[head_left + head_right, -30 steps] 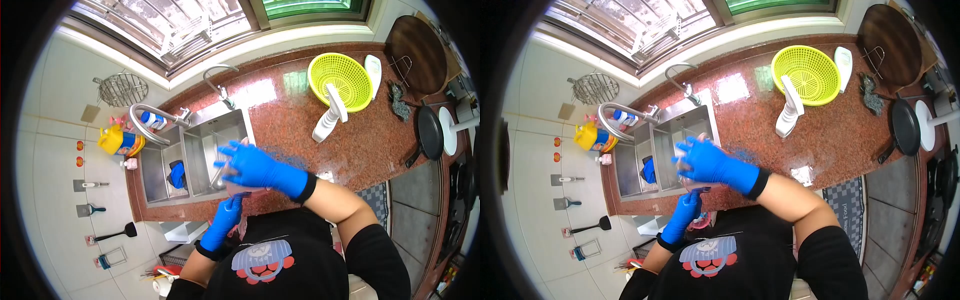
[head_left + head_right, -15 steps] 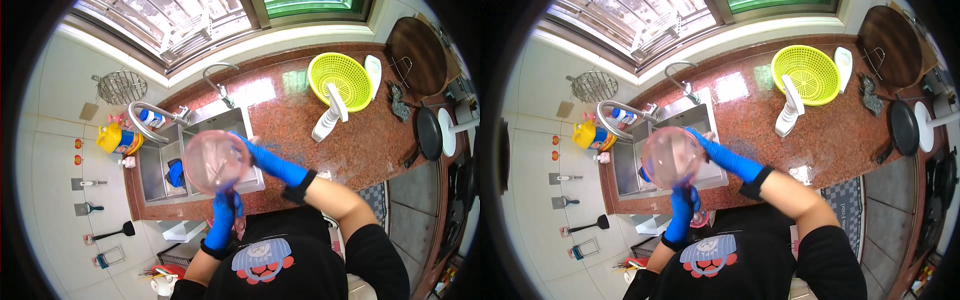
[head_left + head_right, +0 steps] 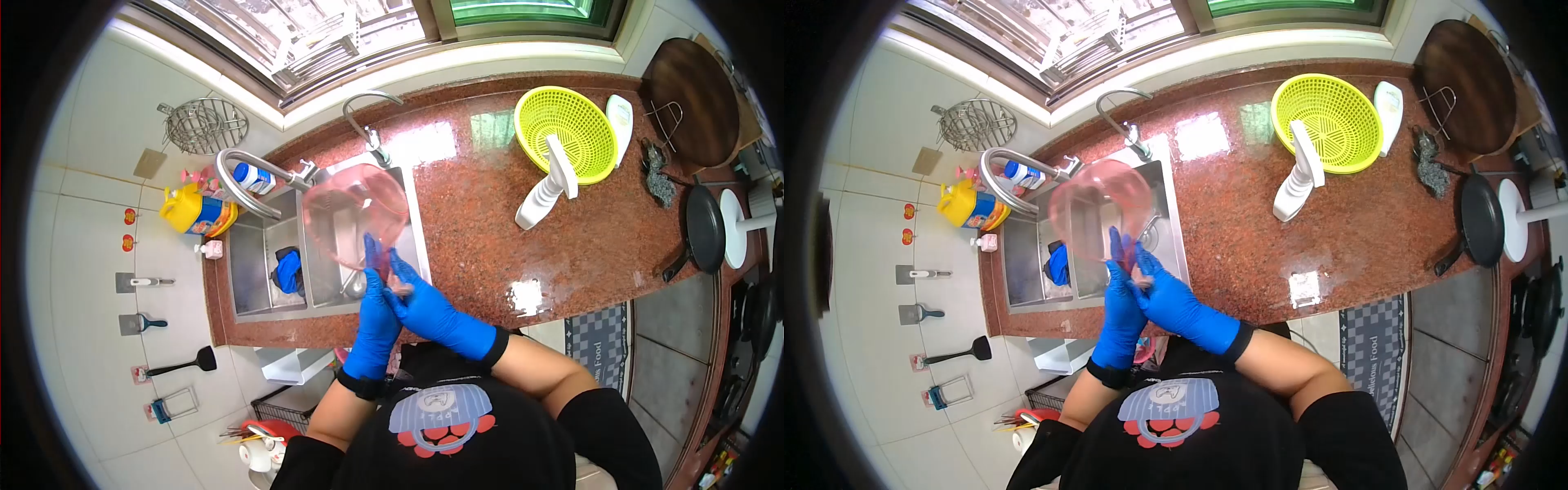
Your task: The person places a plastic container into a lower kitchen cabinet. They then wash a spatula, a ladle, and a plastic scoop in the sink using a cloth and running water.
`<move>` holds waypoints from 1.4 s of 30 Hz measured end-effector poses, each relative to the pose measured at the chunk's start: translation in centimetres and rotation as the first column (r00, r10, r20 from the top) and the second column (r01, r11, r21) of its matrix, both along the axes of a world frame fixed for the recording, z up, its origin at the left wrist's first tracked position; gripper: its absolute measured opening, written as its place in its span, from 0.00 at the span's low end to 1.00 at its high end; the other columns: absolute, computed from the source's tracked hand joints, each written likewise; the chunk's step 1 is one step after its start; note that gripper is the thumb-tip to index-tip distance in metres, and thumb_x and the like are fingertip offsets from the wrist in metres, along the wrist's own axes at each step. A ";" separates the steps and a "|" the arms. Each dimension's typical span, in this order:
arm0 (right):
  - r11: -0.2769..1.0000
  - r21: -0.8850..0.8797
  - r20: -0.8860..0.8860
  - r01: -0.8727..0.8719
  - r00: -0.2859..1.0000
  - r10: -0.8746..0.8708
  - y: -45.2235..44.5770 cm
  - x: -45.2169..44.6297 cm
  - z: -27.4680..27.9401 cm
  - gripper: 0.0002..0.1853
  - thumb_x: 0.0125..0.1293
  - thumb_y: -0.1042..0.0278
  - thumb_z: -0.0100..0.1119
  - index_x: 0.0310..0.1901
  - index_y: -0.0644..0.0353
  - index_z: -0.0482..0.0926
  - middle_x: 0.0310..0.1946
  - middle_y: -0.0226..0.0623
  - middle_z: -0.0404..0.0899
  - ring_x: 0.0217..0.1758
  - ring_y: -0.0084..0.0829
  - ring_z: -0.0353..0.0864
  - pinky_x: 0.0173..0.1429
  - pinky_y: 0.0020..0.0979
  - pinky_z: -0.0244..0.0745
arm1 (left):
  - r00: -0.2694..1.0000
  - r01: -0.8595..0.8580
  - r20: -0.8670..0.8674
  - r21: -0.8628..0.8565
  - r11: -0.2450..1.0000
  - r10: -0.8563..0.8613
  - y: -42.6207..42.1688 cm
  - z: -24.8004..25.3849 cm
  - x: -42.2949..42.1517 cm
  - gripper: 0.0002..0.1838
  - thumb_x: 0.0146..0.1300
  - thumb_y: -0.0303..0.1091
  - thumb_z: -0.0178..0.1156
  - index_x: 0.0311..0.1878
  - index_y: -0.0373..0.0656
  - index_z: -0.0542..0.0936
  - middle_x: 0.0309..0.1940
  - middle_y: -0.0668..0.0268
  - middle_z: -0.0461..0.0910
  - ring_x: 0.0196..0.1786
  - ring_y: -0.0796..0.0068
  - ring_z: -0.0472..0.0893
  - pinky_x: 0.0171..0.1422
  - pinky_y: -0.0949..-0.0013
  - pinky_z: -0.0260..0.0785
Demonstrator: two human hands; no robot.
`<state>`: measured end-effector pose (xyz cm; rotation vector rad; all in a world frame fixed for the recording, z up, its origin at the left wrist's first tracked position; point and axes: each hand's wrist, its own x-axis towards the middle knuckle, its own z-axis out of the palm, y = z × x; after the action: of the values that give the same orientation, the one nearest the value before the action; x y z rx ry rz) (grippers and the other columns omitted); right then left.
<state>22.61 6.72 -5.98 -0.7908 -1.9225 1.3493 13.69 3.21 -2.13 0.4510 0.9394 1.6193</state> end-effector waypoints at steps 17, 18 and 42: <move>0.340 -0.751 -0.436 -0.566 0.812 0.389 6.4 7.7 -1.2 0.21 0.63 0.57 0.53 0.52 0.63 0.70 0.37 0.39 0.78 0.27 0.24 0.76 0.28 0.26 0.74 | -0.569 0.245 -0.818 -0.272 0.931 -0.089 -1.3 0.6 -7.0 0.11 0.52 0.37 0.61 0.41 0.53 0.78 0.42 0.61 0.76 0.53 0.57 0.73 0.67 0.35 0.35; 0.390 -0.776 -0.342 -0.495 0.850 0.400 6.6 8.0 -1.3 0.21 0.63 0.58 0.53 0.53 0.62 0.69 0.36 0.38 0.78 0.29 0.25 0.76 0.32 0.27 0.74 | -0.593 0.266 -0.803 -0.257 0.929 -0.052 -0.8 0.0 -6.5 0.03 0.51 0.29 0.56 0.30 0.49 0.76 0.26 0.65 0.73 0.34 0.62 0.77 0.62 0.44 0.55; 0.958 0.239 0.516 -0.160 0.856 0.014 6.4 24.0 -3.3 0.16 0.56 0.74 0.53 0.48 0.65 0.73 0.46 0.47 0.74 0.49 0.42 0.75 0.55 0.37 0.69 | -0.483 0.499 -0.875 -0.272 0.823 0.004 0.0 -7.7 1.4 0.13 0.52 0.29 0.53 0.42 0.39 0.74 0.18 0.64 0.73 0.22 0.67 0.77 0.22 0.64 0.67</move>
<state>46.56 13.10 -9.27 -0.9997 -2.5216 0.9410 15.09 3.17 -9.80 2.5225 1.5109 0.2726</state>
